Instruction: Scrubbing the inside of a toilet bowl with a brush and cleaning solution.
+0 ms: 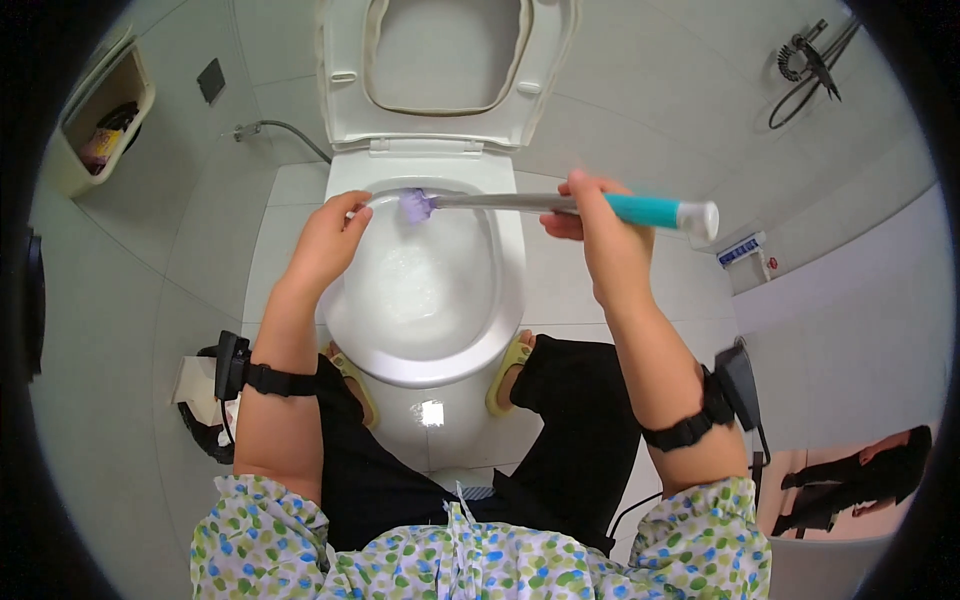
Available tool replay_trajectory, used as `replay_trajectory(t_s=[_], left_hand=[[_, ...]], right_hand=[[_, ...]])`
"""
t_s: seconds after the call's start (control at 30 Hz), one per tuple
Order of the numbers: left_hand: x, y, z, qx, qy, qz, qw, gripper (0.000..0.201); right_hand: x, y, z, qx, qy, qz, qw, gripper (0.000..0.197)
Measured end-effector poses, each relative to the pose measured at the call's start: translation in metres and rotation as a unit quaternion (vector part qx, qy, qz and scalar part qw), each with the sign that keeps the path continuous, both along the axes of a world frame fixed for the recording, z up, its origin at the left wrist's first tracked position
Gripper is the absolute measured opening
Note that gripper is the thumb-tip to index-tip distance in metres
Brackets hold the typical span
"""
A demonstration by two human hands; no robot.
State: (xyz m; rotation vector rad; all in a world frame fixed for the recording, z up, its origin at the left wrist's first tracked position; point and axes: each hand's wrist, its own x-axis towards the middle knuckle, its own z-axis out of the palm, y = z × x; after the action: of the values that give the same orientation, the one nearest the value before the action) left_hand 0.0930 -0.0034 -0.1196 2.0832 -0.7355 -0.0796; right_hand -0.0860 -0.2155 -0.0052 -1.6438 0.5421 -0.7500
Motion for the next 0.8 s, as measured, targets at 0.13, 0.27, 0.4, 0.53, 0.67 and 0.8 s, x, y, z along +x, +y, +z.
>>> replay_trajectory(t_s=[0.13, 0.27, 0.4, 0.53, 0.67, 0.8], left_hand=[[0.002, 0.000, 0.004, -0.039, -0.015, 0.032, 0.999, 0.032], [0.004, 0.001, 0.003, -0.072, -0.036, 0.053, 0.995, 0.033], [0.001, -0.004, 0.014, -0.111, 0.010, 0.040, 0.993, 0.036], [0.009, 0.001, 0.003, -0.119, -0.015, 0.040, 0.992, 0.038], [0.008, 0.005, 0.008, -0.125, 0.077, 0.049, 0.988, 0.042], [0.013, 0.014, 0.003, -0.119, 0.051, 0.062, 0.990, 0.041]], right_hand=[[-0.003, 0.020, -0.017, -0.024, 0.060, 0.088, 0.994, 0.026], [-0.002, 0.032, -0.051, -0.104, 0.168, 0.203, 0.959, 0.019], [0.003, 0.040, -0.124, -0.346, 0.158, 0.293, 0.877, 0.013], [0.013, 0.034, -0.133, -0.342, 0.155, 0.338, 0.863, 0.009], [-0.009, 0.005, -0.080, -0.160, 0.185, 0.263, 0.933, 0.011], [-0.025, -0.002, -0.034, 0.014, 0.083, 0.071, 0.994, 0.019]])
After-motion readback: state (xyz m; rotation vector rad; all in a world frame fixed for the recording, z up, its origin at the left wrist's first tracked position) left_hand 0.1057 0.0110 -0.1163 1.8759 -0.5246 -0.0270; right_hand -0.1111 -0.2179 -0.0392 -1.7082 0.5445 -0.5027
